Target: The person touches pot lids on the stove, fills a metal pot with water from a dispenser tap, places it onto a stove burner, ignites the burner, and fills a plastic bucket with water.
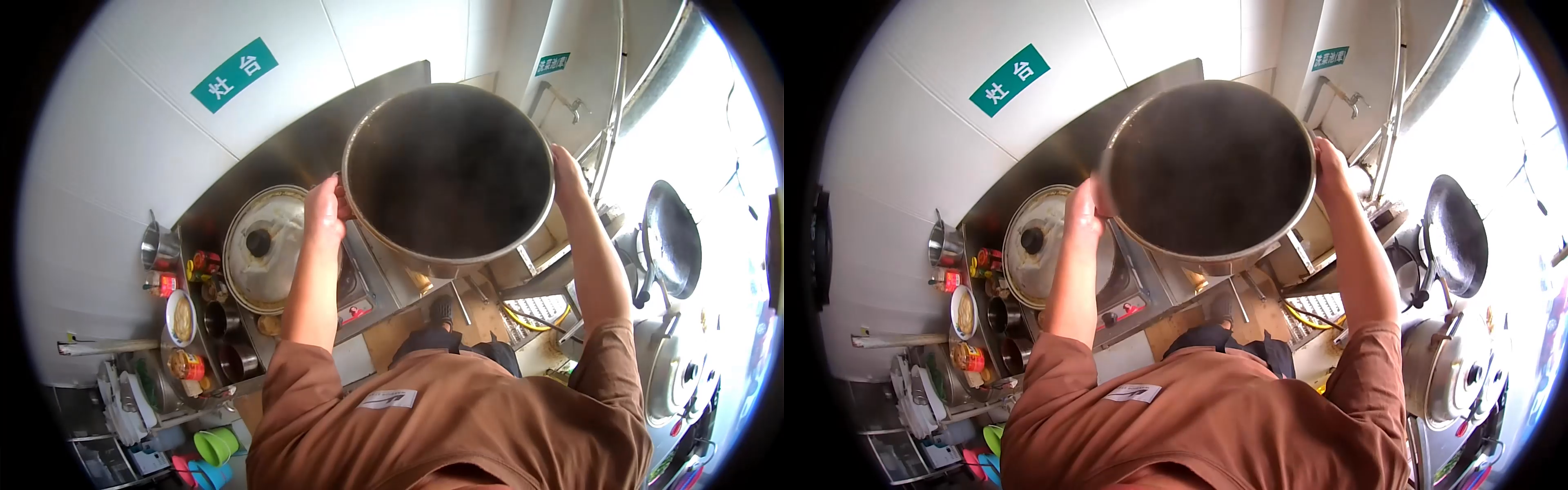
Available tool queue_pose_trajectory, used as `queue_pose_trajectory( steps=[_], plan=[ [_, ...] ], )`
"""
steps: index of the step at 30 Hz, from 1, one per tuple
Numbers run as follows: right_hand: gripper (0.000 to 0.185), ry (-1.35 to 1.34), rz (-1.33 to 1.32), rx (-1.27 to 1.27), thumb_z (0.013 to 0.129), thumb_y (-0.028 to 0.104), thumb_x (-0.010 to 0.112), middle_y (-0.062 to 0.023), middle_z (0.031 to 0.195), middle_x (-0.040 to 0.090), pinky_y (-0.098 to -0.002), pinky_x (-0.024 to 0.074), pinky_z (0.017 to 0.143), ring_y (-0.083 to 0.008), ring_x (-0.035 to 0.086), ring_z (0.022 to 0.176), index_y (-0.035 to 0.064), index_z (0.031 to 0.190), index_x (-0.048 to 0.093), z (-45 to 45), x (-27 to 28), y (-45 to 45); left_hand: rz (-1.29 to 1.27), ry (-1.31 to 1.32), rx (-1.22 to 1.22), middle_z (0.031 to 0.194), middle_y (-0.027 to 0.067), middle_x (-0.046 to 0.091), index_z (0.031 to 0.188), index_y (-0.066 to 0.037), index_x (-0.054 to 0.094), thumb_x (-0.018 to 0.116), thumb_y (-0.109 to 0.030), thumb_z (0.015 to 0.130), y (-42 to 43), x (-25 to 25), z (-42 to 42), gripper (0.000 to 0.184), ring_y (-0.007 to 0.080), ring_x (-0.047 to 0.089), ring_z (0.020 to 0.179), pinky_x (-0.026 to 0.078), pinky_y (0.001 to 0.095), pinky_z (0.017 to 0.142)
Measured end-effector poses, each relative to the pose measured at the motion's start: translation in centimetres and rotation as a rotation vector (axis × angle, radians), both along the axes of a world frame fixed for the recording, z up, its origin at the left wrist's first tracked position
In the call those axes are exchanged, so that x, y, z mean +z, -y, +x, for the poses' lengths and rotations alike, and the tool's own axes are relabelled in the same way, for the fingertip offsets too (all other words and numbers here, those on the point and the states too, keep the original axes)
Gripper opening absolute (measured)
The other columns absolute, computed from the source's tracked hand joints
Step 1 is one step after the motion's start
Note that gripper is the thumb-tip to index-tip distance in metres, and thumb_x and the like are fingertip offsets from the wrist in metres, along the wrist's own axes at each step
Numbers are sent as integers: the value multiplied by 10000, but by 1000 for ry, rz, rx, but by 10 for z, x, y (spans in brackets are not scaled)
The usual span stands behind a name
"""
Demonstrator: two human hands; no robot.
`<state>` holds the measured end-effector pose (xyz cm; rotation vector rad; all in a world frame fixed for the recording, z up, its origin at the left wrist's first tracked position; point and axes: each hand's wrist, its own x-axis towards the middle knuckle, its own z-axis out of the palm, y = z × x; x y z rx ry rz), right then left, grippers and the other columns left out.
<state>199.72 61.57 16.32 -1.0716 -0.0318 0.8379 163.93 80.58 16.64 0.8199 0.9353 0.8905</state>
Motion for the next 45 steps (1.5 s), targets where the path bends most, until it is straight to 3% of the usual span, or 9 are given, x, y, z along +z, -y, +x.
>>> queue_pose_trajectory(
  steps=[4,15,28,35,37,39,41,43,45],
  plan=[
    [168,17,71,96,827,90,442,21,551,424,-219,382,416,-91,420,453,45,673,490,29,-17,-55,-45,-65,32,686,45,591,849,-44,571,418,-155,865,-29,-4,20,190,133,558,500,436,247,408],
    [167,-71,68,230,853,109,416,48,563,430,-182,329,400,-50,398,449,21,766,528,84,-67,-139,-44,-87,174,719,101,611,861,-3,573,378,-118,845,-74,-41,50,226,217,604,574,497,333,492],
    [147,-111,69,251,862,88,411,46,586,428,-196,354,418,-63,412,473,5,818,524,95,-70,-143,-81,-137,165,720,126,620,794,17,582,418,-91,807,-81,-46,64,197,218,612,587,506,319,506],
    [211,-74,156,317,902,202,423,-27,708,523,-235,396,481,-115,487,569,20,925,528,88,-86,-126,-115,-158,224,762,113,619,901,22,567,404,-167,882,-94,-55,61,250,216,612,601,510,325,510],
    [246,147,130,58,898,263,451,-48,743,535,-225,384,494,-129,496,579,36,956,529,81,-93,-116,-97,-130,248,809,115,617,918,16,559,421,-191,886,-92,-58,58,251,216,615,658,512,336,557],
    [235,190,24,-43,893,279,443,-14,657,512,-229,371,495,-111,472,547,71,834,536,69,-123,-87,-3,-251,408,1012,113,585,1049,19,523,462,-259,895,-55,-28,66,324,194,576,906,467,346,782],
    [282,277,-97,44,895,273,411,-12,561,480,-233,350,448,-108,452,490,90,708,515,38,-182,-47,154,-306,443,1078,114,557,1111,25,493,473,-268,893,-19,-21,55,366,186,534,985,418,330,854],
    [337,448,-411,225,882,248,378,-23,460,410,-258,323,374,-123,426,415,96,600,483,-14,-282,-7,384,-353,366,1207,110,498,1236,28,421,512,-262,885,43,-7,45,464,169,436,1140,304,290,986],
    [322,-112,-518,492,906,317,377,-33,544,445,-262,342,378,-140,459,451,87,709,486,-63,-334,31,391,-397,245,1216,115,493,1187,36,466,521,-121,880,114,-14,28,350,169,455,1127,325,299,982]
  ],
)
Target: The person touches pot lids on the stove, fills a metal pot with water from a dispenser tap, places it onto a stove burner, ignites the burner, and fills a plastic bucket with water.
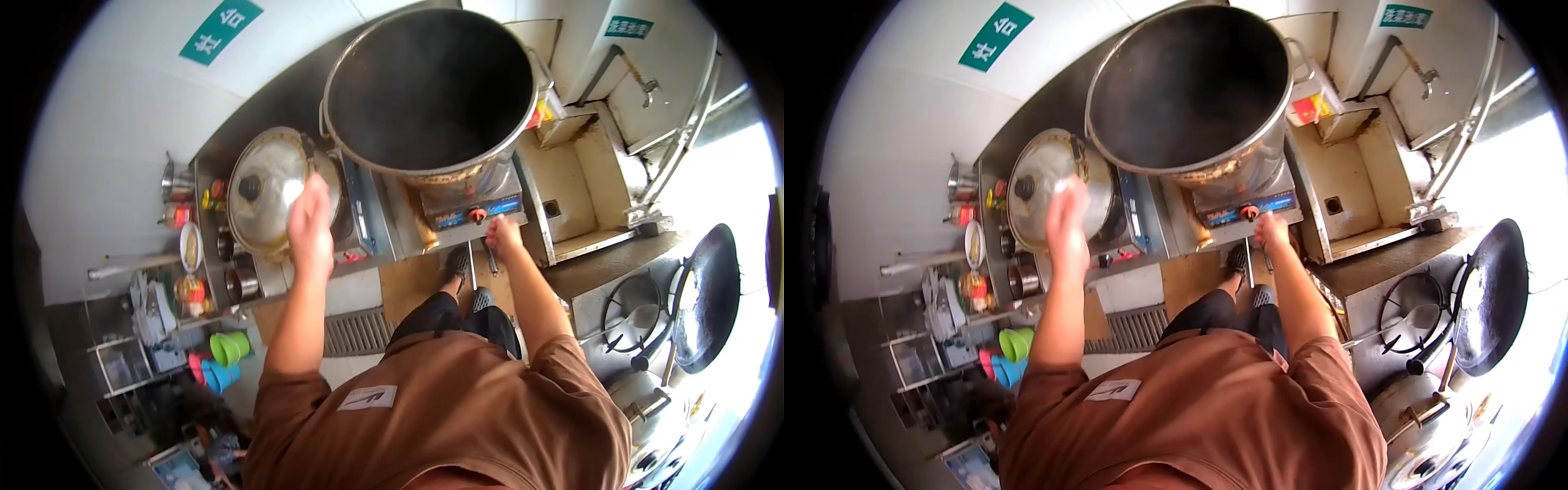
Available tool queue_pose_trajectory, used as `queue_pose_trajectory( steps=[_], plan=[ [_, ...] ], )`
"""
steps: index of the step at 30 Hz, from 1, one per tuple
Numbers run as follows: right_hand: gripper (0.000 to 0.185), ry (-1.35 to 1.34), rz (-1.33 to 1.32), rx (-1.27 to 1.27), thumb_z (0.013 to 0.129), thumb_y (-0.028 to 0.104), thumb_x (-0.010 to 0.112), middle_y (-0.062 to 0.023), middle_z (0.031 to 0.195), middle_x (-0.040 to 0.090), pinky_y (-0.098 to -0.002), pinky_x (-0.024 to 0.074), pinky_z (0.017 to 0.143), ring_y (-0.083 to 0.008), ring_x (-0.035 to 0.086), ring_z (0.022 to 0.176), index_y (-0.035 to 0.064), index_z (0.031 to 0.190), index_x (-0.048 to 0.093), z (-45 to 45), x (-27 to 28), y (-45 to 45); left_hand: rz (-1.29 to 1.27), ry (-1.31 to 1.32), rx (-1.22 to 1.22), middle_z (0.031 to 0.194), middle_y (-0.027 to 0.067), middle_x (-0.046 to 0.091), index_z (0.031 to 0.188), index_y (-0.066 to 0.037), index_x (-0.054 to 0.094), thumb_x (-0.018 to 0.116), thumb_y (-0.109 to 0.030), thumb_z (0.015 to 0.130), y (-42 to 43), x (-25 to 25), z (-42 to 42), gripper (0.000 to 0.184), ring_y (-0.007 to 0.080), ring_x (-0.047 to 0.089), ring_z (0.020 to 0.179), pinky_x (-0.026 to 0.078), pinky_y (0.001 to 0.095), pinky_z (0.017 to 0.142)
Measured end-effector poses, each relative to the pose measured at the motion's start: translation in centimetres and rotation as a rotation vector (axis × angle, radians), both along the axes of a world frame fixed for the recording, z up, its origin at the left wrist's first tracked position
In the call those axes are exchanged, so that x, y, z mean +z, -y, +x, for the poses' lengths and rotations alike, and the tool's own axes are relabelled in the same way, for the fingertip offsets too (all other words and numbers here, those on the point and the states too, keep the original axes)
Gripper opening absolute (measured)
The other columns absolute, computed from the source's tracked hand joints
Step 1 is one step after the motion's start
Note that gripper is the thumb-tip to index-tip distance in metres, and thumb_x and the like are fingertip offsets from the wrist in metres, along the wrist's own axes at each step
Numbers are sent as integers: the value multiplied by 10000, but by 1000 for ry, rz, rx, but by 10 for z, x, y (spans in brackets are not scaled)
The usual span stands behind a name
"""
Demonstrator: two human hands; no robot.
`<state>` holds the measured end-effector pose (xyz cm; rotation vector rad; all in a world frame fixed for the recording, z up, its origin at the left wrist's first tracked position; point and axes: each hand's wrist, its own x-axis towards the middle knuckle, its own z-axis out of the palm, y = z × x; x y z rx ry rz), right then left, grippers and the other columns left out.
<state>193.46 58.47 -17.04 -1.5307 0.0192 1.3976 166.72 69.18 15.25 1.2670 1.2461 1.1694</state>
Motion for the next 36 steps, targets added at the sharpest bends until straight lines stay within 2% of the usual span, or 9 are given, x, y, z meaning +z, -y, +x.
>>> queue_pose_trajectory(
  steps=[4,5,7,8,11,16,22,28,36],
  plan=[
    [345,-234,-226,-5,915,408,363,-56,661,487,-282,388,395,-179,487,491,81,848,451,-51,-47,15,-6,-564,-311,1065,78,561,1110,11,522,526,-88,868,143,-70,-78,262,128,520,974,432,260,823],
    [379,-376,-166,-6,909,444,352,-74,694,502,-320,430,441,-215,516,539,79,853,437,-52,-74,17,-277,-672,-328,1025,108,578,1082,1,540,556,-104,838,180,-84,-104,267,167,556,921,450,281,779],
    [434,-395,-233,-106,895,499,343,-95,763,541,-373,457,545,-248,548,640,77,867,440,-58,-68,5,-213,-1058,-540,964,189,576,1024,-10,560,529,-193,812,258,-132,-185,282,308,558,883,447,381,743],
    [458,-463,-209,-176,884,524,345,-105,802,555,-391,456,596,-256,554,685,78,864,447,-60,-71,0,-595,-1142,-581,969,196,578,1003,-7,567,506,-223,818,281,-116,-193,291,314,556,900,442,391,753],
    [499,-697,-4,-266,874,544,349,-95,811,593,-398,454,688,-239,565,748,79,788,510,-52,-102,-8,-922,-1278,-572,973,211,586,902,4,593,464,-256,815,385,-113,-265,303,331,553,923,431,412,765],
    [450,-875,-5,-444,877,483,407,-49,688,593,-328,476,595,-205,571,646,58,800,534,-48,-112,-24,-1379,-1164,41,900,196,594,856,-9,594,451,-261,810,508,-115,-359,293,356,551,879,425,424,740],
    [283,-1052,307,-708,916,265,422,-75,711,598,-292,517,577,-183,586,622,6,886,531,-50,-128,-34,-1113,-1045,-89,984,182,597,970,-23,596,447,-302,843,461,-109,-304,341,322,564,926,436,389,779],
    [193,-239,-22,-350,887,227,506,-35,644,505,-340,542,594,-148,522,534,35,901,512,-55,-116,-42,-956,-809,19,998,154,609,1051,-7,575,502,-290,850,430,-139,-289,355,245,581,939,438,319,826],
    [171,126,27,-160,867,173,518,-39,643,479,-345,540,505,-131,479,492,16,880,452,-61,-119,-38,-928,-777,24,960,132,623,1046,-2,577,540,-257,839,431,-130,-276,331,197,590,912,447,287,806]
  ],
)
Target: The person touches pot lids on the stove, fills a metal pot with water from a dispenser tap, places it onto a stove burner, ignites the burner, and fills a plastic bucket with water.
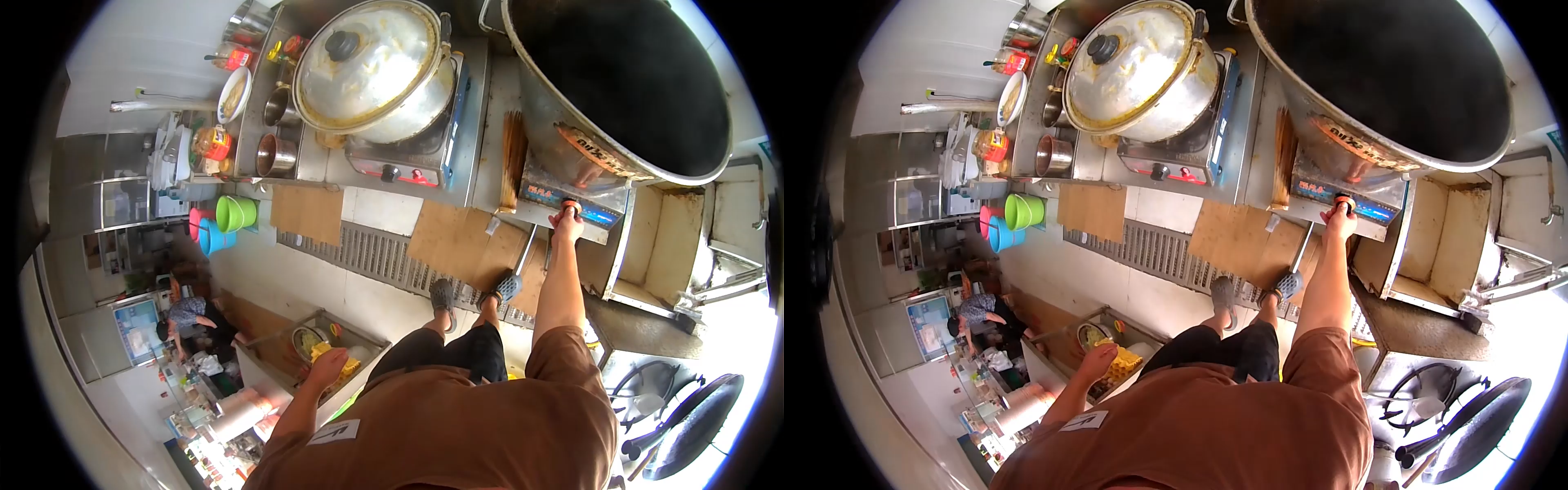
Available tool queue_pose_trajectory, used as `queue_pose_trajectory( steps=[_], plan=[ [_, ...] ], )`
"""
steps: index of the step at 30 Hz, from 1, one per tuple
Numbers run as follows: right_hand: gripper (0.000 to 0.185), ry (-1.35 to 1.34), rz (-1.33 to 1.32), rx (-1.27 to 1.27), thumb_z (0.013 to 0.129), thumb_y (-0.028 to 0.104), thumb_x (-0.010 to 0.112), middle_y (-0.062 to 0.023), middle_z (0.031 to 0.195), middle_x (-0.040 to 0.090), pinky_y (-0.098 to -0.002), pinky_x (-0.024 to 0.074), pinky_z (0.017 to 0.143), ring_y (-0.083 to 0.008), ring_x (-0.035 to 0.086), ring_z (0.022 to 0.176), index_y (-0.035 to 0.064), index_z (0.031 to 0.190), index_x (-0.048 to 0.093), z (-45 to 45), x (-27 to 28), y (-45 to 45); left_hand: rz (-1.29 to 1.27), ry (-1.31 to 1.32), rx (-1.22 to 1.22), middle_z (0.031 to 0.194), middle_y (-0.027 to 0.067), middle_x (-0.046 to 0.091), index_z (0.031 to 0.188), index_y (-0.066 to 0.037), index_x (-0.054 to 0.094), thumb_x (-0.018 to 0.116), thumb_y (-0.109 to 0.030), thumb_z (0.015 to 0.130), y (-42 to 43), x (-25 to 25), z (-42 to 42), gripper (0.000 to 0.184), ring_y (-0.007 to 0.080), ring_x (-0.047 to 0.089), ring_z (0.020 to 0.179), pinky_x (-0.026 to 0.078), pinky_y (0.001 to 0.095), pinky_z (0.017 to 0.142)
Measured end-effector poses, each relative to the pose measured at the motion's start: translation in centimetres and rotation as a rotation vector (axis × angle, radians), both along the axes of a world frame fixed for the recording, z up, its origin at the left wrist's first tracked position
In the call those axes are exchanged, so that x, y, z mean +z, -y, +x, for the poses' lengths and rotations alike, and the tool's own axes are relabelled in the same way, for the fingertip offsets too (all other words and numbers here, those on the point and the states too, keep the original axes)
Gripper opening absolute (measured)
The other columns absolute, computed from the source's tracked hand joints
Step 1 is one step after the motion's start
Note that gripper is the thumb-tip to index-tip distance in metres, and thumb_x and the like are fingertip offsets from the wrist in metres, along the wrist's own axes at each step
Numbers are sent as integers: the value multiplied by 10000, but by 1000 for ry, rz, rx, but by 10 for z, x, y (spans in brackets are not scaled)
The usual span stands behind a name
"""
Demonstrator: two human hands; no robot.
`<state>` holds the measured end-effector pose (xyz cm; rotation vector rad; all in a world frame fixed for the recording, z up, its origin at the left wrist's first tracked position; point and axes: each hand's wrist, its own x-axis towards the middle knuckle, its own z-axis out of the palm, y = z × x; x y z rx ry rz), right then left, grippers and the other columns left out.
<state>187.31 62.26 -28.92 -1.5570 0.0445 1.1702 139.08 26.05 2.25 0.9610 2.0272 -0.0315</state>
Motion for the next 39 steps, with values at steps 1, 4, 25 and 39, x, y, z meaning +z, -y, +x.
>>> queue_pose_trajectory(
  steps=[1,4,25,39],
  plan=[
    [176,-17,14,-1,868,176,519,-39,649,482,-350,540,522,-136,483,502,14,884,454,1,-1,0,-35,-20,32,952,134,624,1044,-6,578,542,-260,836,4,2,1,330,200,593,902,450,291,801],
    [188,-79,18,-22,870,185,520,-40,663,486,-360,540,558,-142,492,526,10,900,458,1,-3,2,-77,-38,81,942,137,627,1043,-15,580,544,-268,833,17,2,3,331,208,599,883,455,299,789],
    [391,1530,-450,883,768,302,628,-162,994,511,-434,489,684,-348,573,867,53,992,426,-13,67,24,-32,125,-35,999,176,603,1010,-21,600,531,-255,831,65,-96,-18,303,304,574,940,445,354,821],
    [528,1993,-710,940,788,445,558,-209,980,583,-431,459,773,-345,576,912,-41,988,512,-14,20,13,-269,326,866,872,74,595,1062,-21,556,549,-144,830,281,-283,-92,263,156,583,755,479,262,667]
  ],
)
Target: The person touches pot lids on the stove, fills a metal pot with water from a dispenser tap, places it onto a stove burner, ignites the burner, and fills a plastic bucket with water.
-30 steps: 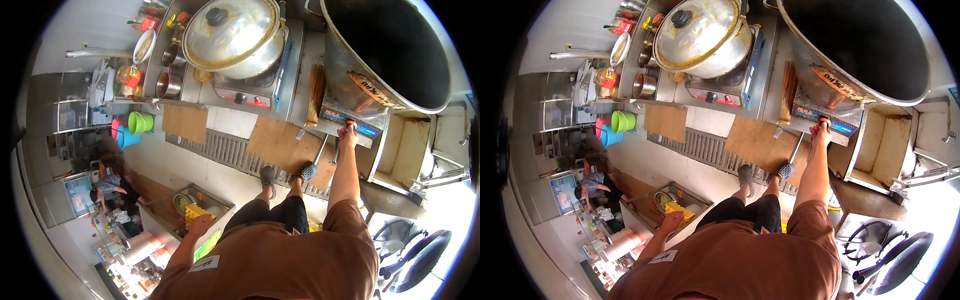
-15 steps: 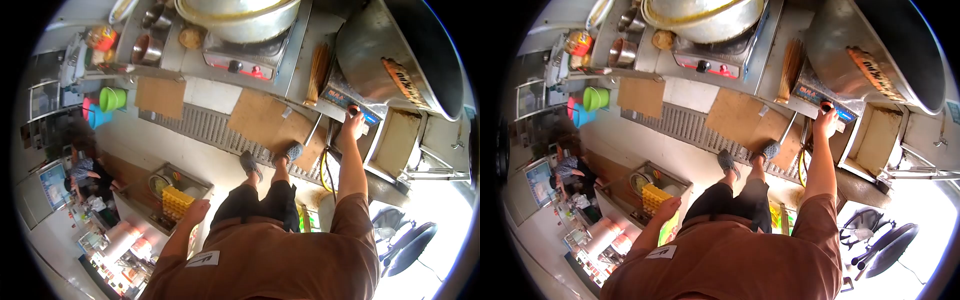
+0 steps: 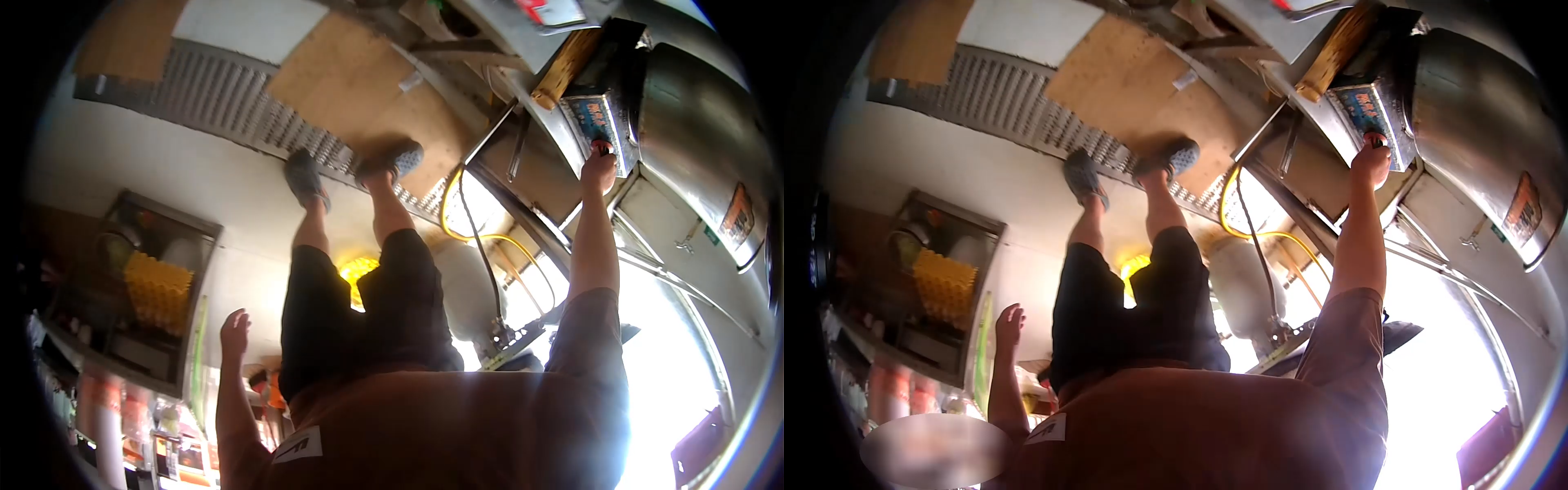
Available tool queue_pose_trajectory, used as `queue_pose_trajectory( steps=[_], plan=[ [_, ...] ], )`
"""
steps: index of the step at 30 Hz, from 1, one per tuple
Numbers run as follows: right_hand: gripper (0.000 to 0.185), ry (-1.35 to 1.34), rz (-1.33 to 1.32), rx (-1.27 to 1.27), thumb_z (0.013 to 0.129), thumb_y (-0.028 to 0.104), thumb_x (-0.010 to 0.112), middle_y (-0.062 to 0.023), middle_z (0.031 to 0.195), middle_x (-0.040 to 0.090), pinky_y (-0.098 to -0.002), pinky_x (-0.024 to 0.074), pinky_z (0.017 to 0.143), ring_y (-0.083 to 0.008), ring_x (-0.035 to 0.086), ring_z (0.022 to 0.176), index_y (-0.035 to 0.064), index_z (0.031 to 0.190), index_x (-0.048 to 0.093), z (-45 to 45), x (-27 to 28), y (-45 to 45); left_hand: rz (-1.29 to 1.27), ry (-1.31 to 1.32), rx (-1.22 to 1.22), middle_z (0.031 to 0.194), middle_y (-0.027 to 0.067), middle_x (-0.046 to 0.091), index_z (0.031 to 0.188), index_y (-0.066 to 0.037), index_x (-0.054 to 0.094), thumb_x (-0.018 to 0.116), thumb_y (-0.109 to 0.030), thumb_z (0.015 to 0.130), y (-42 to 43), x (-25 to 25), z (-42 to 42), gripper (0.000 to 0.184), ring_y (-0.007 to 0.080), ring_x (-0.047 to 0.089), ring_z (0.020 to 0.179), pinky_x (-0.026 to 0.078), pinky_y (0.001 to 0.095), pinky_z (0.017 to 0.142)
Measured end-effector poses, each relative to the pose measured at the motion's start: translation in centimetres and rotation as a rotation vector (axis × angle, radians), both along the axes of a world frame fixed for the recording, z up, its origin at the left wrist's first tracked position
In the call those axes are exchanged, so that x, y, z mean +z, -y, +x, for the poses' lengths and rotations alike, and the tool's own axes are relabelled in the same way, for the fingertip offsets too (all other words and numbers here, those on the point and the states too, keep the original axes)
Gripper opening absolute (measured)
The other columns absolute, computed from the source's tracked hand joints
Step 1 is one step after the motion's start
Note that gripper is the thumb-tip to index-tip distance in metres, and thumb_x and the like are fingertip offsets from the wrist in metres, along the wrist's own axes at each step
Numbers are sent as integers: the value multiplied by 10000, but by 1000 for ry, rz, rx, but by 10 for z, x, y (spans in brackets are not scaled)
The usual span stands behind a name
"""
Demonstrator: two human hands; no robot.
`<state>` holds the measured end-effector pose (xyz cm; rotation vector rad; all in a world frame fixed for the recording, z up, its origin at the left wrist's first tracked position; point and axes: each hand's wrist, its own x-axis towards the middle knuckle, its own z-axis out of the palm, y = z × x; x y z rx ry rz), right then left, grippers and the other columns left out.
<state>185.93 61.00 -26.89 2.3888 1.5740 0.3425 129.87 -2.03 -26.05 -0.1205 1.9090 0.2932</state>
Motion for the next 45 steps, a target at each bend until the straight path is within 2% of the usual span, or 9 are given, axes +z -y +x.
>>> queue_pose_trajectory(
  steps=[4,17,24,30,32,34,35,40,45],
  plan=[
    [528,89,-57,21,818,443,499,-211,981,591,-425,459,776,-348,584,908,-47,1013,521,6,-6,-3,-93,64,152,791,26,552,1039,-26,557,552,-166,830,73,-35,11,252,95,532,634,412,186,520],
    [476,133,-37,43,802,443,502,-196,987,603,-435,444,798,-346,577,926,10,992,550,-4,-3,0,-119,249,157,980,73,581,1146,-56,511,492,-284,880,50,-68,58,351,152,564,835,448,270,733],
    [246,532,-373,395,890,233,386,-138,916,601,-426,489,722,-298,595,876,136,1088,497,-13,17,2,-120,226,193,932,35,578,1140,-60,509,501,-323,878,63,-73,52,371,110,548,786,438,239,704],
    [236,470,-317,307,867,261,462,-132,976,591,-419,493,706,-293,593,890,97,1031,498,-14,6,8,-92,200,178,929,50,585,1123,-63,524,518,-278,872,57,-71,48,331,121,554,782,442,239,678],
    [284,337,-88,-19,850,321,476,-116,977,592,-405,490,708,-292,587,895,97,1022,501,-27,3,27,-60,191,153,935,61,587,1128,-61,522,517,-273,875,52,-66,42,330,126,560,792,450,245,673],
    [242,447,-77,298,837,319,468,-124,877,593,-429,466,691,-275,589,816,138,971,556,132,-90,50,-17,210,112,938,70,588,1131,-57,519,519,-270,875,56,-69,28,332,135,563,783,458,254,657],
    [270,-254,71,222,810,338,481,-112,926,593,-395,461,658,-288,577,821,99,919,546,50,-62,117,-5,207,69,935,73,588,1131,-53,517,520,-268,874,54,-70,18,335,140,564,780,460,257,653],
    [261,-485,-486,-125,834,289,471,-172,837,581,-446,444,720,-355,561,825,73,931,582,-99,-6,320,10,162,-100,917,75,588,1121,-40,516,503,-245,881,-28,-28,-35,316,151,568,772,461,262,673],
    [256,-939,-30,-692,809,254,514,-197,836,595,-396,449,725,-330,585,805,21,888,585,-72,-4,515,26,120,-245,938,82,581,1104,-48,521,496,-246,886,-104,2,-99,295,160,564,791,465,272,680]
  ],
)
